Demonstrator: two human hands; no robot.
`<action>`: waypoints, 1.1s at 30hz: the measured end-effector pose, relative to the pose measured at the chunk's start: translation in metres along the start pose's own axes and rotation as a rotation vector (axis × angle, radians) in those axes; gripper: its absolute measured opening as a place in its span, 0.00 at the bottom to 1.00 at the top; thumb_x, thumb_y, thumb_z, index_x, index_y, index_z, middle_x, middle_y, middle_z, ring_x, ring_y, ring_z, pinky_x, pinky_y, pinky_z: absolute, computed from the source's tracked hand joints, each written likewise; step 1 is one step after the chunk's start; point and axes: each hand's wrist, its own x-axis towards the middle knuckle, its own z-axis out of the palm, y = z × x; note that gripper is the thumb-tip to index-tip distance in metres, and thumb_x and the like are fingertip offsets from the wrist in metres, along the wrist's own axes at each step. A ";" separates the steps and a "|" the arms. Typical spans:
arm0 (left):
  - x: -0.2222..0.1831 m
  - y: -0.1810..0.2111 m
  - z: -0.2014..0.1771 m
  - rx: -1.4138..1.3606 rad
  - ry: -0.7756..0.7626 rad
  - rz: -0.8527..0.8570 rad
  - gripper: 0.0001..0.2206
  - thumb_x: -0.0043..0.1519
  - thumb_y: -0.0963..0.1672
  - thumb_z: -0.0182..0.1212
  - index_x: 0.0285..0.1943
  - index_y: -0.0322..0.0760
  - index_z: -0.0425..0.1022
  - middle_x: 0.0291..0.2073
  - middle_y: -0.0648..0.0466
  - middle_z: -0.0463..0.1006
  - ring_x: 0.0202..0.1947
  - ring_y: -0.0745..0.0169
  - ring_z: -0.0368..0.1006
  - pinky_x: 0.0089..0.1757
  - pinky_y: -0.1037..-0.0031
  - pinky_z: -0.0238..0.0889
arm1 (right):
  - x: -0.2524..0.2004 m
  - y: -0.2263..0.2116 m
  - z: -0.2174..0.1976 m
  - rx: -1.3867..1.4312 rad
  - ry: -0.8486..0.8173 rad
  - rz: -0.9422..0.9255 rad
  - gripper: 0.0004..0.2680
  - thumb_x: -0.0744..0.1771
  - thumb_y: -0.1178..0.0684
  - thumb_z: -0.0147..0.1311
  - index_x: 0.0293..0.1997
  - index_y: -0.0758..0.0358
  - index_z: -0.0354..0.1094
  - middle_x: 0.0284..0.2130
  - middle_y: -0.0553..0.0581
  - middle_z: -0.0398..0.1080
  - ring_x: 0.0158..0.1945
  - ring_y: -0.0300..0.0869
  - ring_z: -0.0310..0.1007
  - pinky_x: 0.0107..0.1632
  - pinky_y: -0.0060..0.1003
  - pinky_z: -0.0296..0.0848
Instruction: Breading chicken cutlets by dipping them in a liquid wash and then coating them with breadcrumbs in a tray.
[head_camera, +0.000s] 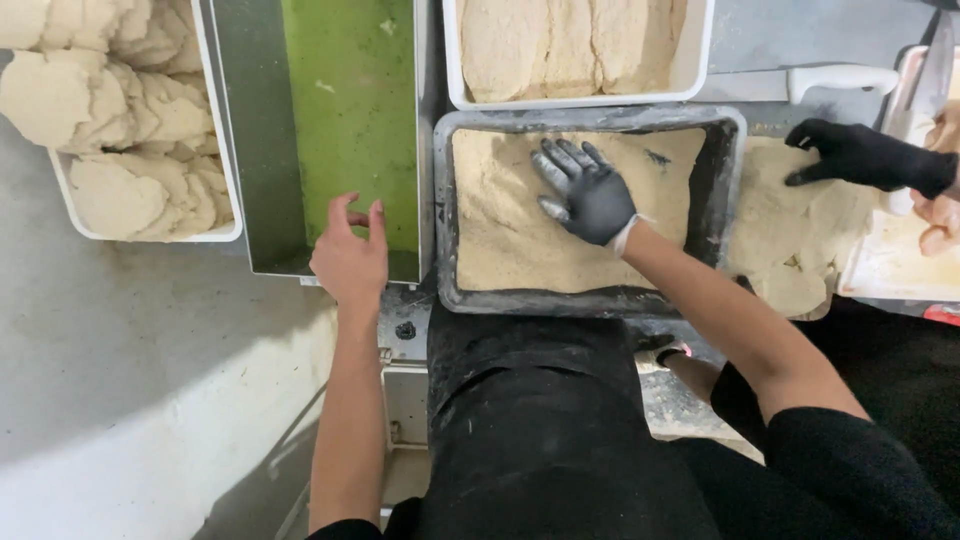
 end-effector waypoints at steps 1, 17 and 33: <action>-0.001 -0.001 0.000 -0.001 0.014 -0.006 0.24 0.75 0.60 0.46 0.59 0.43 0.75 0.31 0.55 0.84 0.18 0.65 0.73 0.26 0.78 0.62 | -0.003 0.002 -0.002 0.069 0.052 0.004 0.27 0.68 0.43 0.53 0.78 0.58 0.55 0.71 0.62 0.61 0.74 0.59 0.57 0.74 0.60 0.54; -0.001 0.008 -0.008 0.036 0.039 -0.042 0.16 0.71 0.57 0.57 0.58 0.51 0.74 0.32 0.61 0.85 0.27 0.51 0.82 0.33 0.59 0.74 | 0.107 -0.064 0.050 0.124 -0.030 0.056 0.20 0.64 0.35 0.63 0.56 0.53 0.76 0.56 0.60 0.72 0.59 0.58 0.74 0.61 0.55 0.74; -0.002 0.013 -0.012 0.010 -0.030 -0.034 0.17 0.74 0.56 0.52 0.59 0.46 0.74 0.32 0.59 0.85 0.27 0.55 0.82 0.31 0.65 0.74 | 0.015 -0.012 -0.001 0.065 0.015 -0.167 0.26 0.70 0.35 0.46 0.77 0.56 0.55 0.68 0.64 0.63 0.72 0.60 0.60 0.73 0.58 0.57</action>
